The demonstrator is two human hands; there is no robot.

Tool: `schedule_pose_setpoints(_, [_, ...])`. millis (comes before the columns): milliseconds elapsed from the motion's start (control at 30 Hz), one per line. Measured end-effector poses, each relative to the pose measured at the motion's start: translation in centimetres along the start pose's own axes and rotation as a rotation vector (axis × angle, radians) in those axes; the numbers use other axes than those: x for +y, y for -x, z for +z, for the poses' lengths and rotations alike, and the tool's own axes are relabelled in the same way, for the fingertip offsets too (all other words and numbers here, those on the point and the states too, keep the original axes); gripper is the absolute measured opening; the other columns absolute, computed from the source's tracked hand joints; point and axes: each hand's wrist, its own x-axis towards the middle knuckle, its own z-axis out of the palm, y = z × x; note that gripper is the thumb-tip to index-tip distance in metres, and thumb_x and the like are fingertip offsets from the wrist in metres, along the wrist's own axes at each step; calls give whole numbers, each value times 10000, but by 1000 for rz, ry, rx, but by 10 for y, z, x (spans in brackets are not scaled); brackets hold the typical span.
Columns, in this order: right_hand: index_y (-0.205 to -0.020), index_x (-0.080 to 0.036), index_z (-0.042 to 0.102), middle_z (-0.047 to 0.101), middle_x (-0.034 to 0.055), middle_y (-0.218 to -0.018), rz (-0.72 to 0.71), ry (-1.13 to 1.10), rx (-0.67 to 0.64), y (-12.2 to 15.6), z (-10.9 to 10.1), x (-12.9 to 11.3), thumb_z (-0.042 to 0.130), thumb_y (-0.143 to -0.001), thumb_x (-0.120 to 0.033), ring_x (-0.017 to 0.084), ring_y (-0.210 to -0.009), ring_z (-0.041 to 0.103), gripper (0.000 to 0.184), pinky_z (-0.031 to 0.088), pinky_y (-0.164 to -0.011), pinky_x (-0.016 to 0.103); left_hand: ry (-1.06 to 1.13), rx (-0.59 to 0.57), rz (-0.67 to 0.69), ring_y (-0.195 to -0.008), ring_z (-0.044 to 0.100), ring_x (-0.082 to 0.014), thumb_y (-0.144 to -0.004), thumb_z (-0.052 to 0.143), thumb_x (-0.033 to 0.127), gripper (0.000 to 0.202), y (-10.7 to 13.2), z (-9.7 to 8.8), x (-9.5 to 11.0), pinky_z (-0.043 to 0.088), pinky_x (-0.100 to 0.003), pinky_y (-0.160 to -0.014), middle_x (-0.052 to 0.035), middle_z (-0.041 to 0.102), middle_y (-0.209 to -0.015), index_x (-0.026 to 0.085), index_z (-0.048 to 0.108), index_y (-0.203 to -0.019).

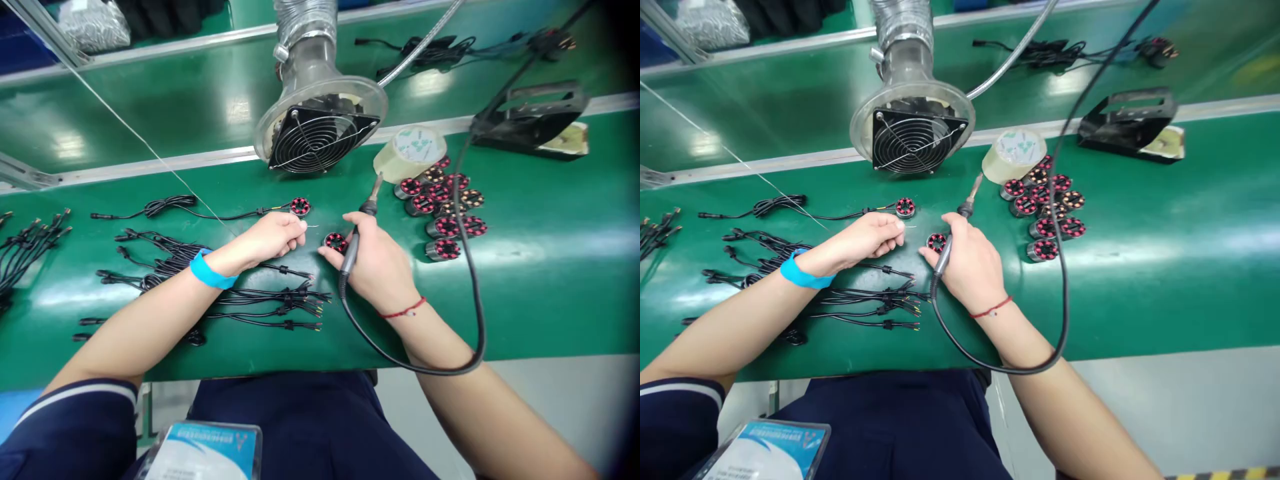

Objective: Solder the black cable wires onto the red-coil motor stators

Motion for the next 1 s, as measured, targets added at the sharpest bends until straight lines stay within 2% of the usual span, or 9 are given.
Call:
schedule_pose_setpoints(67, [-1226,-175,486,698,139,-998,-42,-30,-4,-2,7,-4,690,-782,-404,344,-915,673,539,545,-742,472,-72,36,81,-536,370,-62,-954,464,204,322,0,-1,-1,296,-224,-549,24,458,-597,128,550,-653])
schedule_pose_setpoints(133, [-1259,-184,459,690,136,-1070,-129,-128,-13,-1,13,-6,640,-800,-322,323,-965,667,512,545,-824,487,-139,78,139,-579,370,-71,-927,502,195,280,1,-1,-2,297,-231,-581,26,458,-625,128,543,-658])
schedule_pose_setpoints(233, [-1321,-208,400,674,118,-1143,-222,-288,-34,3,21,-4,585,-807,-262,291,-1032,649,549,530,-897,491,-196,99,131,-572,337,-74,-861,559,138,172,3,-1,-3,276,-235,-574,53,417,-619,145,506,-698])
schedule_pose_setpoints(333, [-1368,-211,359,652,125,-1190,-218,-331,-10,7,26,-1,604,-813,-297,292,-1063,624,612,510,-916,503,-262,91,106,-562,352,-82,-825,561,108,99,4,2,-5,289,-242,-570,60,419,-616,160,507,-760])
schedule_pose_setpoints(433, [-1334,-217,405,668,107,-1108,-234,-272,49,7,30,0,599,-844,-363,294,-996,625,546,507,-876,489,-364,91,107,-597,394,-96,-839,580,206,110,3,3,-8,308,-254,-579,41,462,-655,167,509,-765])
schedule_pose_setpoints(533, [-1297,-215,430,679,96,-1063,-289,-182,118,7,32,-3,544,-890,-360,281,-941,627,446,505,-808,447,-411,114,132,-618,405,-104,-850,589,347,241,0,5,-11,305,-263,-576,28,471,-668,174,485,-719])
schedule_pose_setpoints(633, [-1285,-197,443,686,97,-1024,-309,-78,161,9,29,-8,514,-921,-353,279,-904,621,402,486,-763,425,-389,132,151,-588,386,-98,-831,606,374,288,-3,7,-14,290,-266,-556,38,447,-632,182,451,-681])
schedule_pose_setpoints(833, [-1267,-186,457,679,115,-1035,-288,43,233,12,23,-15,525,-923,-332,276,-858,636,379,473,-713,412,-257,170,208,-568,356,-83,-834,571,231,195,-1,15,-13,273,-255,-552,48,427,-620,174,459,-685])
schedule_pose_setpoints(1000, [-1305,-219,398,676,101,-1043,-236,-90,323,10,22,-11,551,-887,-303,267,-908,661,454,517,-737,411,-94,187,193,-588,407,-71,-800,506,89,146,2,17,-4,316,-236,-596,34,502,-643,153,484,-670])
